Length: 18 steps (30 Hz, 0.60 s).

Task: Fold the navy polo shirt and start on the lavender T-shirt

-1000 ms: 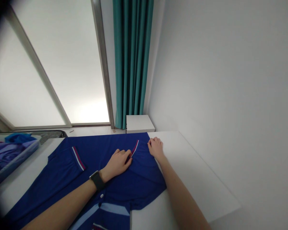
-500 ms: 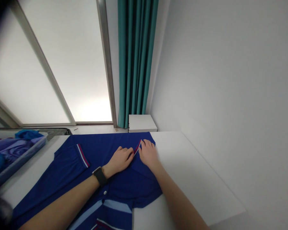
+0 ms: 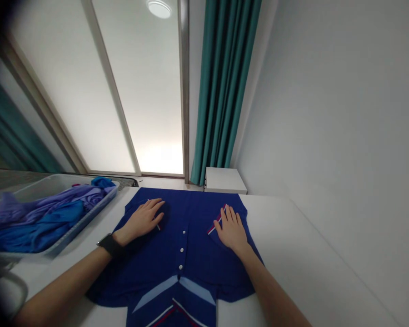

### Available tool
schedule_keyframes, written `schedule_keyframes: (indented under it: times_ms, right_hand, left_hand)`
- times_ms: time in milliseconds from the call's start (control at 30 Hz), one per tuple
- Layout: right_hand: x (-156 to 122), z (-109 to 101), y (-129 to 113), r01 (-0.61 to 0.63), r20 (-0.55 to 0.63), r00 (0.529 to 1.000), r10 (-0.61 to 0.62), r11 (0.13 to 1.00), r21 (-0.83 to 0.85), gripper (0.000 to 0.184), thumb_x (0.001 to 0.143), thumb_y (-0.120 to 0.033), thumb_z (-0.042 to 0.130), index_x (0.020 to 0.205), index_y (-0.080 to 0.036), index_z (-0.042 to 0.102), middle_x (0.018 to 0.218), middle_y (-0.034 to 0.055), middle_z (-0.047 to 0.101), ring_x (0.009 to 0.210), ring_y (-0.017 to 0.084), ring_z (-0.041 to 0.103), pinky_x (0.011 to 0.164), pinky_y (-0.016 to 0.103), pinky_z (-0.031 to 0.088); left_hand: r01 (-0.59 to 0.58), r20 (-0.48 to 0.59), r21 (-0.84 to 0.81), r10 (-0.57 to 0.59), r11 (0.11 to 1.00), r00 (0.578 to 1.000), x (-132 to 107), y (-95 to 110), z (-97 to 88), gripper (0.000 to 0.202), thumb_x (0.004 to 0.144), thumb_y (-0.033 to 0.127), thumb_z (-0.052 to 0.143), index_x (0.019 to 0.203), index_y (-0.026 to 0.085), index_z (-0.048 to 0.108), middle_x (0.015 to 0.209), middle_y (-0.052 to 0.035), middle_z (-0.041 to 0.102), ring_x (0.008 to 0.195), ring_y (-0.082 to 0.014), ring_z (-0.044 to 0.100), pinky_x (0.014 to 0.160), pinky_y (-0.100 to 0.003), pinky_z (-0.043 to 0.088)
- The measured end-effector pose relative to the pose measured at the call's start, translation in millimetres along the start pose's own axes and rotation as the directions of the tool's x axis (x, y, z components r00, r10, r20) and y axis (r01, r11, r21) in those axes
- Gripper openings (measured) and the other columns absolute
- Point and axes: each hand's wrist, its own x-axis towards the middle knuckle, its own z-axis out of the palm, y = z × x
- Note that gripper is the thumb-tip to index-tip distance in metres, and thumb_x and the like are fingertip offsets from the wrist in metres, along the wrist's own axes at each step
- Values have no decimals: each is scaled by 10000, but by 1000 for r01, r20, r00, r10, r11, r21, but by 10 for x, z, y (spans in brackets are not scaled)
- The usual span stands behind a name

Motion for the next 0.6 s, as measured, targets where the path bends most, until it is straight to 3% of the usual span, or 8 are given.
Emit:
schedule_keyframes:
  times_ms: [167,600]
  right_hand:
    - [6,9,0,-10,12,1000,10,999,-31,695,973,-530,219,1496,-84,328,1577,157,238,1462,267,188,1174,446,141]
    - [-42,45,18,1,18,1000,0,999,-36,685,972,-513,246,1501,-83,312,1582,160,212,1464,264,179,1179,452,132]
  left_hand:
    - [83,58,50,-85,995,995,-256,-257,175,556,969,418,355,1426,118,455,1513,-147,399,1400,-277,361,1124,-458,321]
    - [55,30,23,-56,998,998,-294,-267,250,558,980,456,303,1439,174,450,1529,-91,380,1430,-241,313,1154,-460,274]
